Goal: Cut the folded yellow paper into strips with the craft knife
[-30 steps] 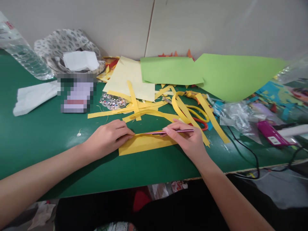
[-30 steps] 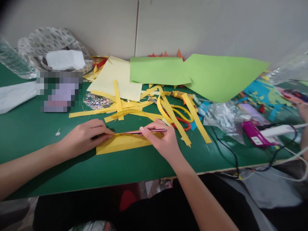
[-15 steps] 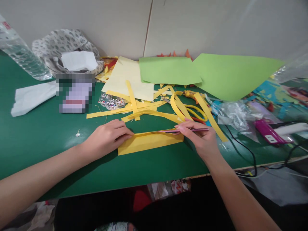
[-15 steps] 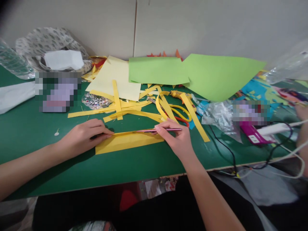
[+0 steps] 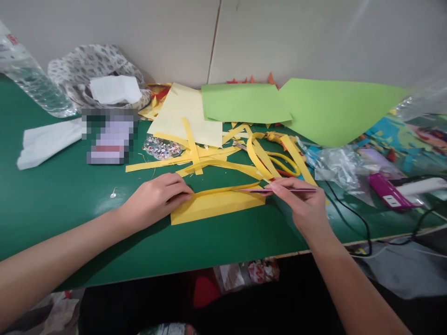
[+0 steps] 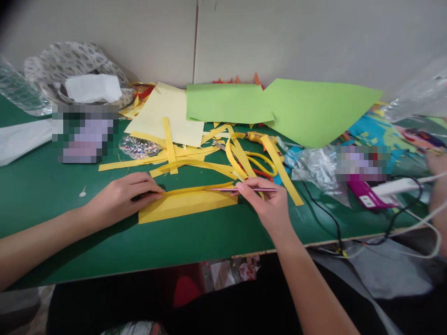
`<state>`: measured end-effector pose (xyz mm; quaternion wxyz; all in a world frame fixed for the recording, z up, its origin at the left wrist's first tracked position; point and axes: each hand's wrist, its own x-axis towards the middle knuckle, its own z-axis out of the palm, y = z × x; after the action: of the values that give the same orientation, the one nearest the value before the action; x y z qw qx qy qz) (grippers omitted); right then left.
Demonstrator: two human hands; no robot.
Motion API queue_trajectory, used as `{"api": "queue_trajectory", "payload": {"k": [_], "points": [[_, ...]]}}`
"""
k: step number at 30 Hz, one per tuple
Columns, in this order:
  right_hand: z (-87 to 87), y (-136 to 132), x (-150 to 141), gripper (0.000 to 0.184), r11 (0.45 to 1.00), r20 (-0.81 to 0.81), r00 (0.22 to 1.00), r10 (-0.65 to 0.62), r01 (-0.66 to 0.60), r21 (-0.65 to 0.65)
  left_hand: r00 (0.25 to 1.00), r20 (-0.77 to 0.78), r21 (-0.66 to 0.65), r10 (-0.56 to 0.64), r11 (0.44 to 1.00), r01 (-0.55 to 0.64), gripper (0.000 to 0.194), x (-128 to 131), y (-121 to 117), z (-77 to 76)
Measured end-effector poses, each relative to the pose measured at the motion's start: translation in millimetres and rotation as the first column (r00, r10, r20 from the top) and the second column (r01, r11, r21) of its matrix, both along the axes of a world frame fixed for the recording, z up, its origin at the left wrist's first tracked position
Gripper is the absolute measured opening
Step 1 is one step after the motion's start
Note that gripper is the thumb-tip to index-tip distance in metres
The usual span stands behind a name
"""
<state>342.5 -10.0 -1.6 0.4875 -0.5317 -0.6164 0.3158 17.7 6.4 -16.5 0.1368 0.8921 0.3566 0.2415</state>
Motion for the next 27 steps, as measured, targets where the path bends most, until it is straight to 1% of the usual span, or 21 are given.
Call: {"api": "queue_trajectory", "payload": {"k": [3, 5, 8, 10, 13, 15, 18, 21, 24, 27], "points": [[2.1, -1, -11, 0.010, 1.000, -0.093, 0.996, -0.011, 0.010, -0.007, 1.000, 0.019, -0.040, 0.023, 0.999, -0.022, 0.018, 1, 0, -0.1], [4.6, -1, -23, 0.011, 0.999, -0.118, 0.993, 0.023, -0.028, -0.040, 0.999, 0.025, -0.041, 0.029, 0.999, -0.028, 0.016, 1, 1, 0.0], [9.7, -1, -46, 0.013, 0.984, -0.078, 0.990, 0.115, -0.124, -0.129, 0.999, 0.024, -0.041, 0.029, 0.999, -0.028, 0.015, 0, 1, 0.2], [13.0, -1, -60, 0.015, 0.975, -0.084, 0.984, 0.159, -0.170, -0.147, 0.999, 0.018, -0.046, 0.026, 0.999, -0.025, 0.016, 0, 2, 0.4], [15.7, 1, -76, 0.017, 0.972, -0.069, 0.984, 0.167, -0.176, -0.157, 1.000, 0.019, -0.044, 0.022, 0.999, -0.021, 0.017, 0, 2, 0.8], [15.5, 3, -80, 0.018, 0.970, -0.062, 0.984, 0.164, -0.172, -0.170, 0.999, 0.024, -0.047, 0.022, 0.999, -0.021, 0.017, 0, 2, 0.9], [13.7, 7, -76, 0.018, 0.967, -0.069, 0.984, 0.165, -0.175, -0.184, 0.999, 0.020, -0.061, 0.028, 0.998, -0.027, 0.018, 0, 2, 0.5], [11.8, 9, -64, 0.019, 0.969, -0.047, 0.986, 0.162, -0.168, -0.182, 1.000, 0.010, -0.078, 0.030, 0.997, -0.029, 0.018, -1, 2, 0.1], [10.5, 8, -49, 0.018, 0.978, -0.011, 0.992, 0.128, -0.128, -0.163, 0.999, 0.011, -0.084, 0.033, 0.996, -0.032, 0.018, 0, 2, 0.6], [10.2, 6, -36, 0.017, 0.989, -0.001, 0.996, 0.087, -0.086, -0.117, 0.999, 0.019, -0.086, 0.034, 0.996, -0.032, 0.020, 0, 2, 1.7]]}}
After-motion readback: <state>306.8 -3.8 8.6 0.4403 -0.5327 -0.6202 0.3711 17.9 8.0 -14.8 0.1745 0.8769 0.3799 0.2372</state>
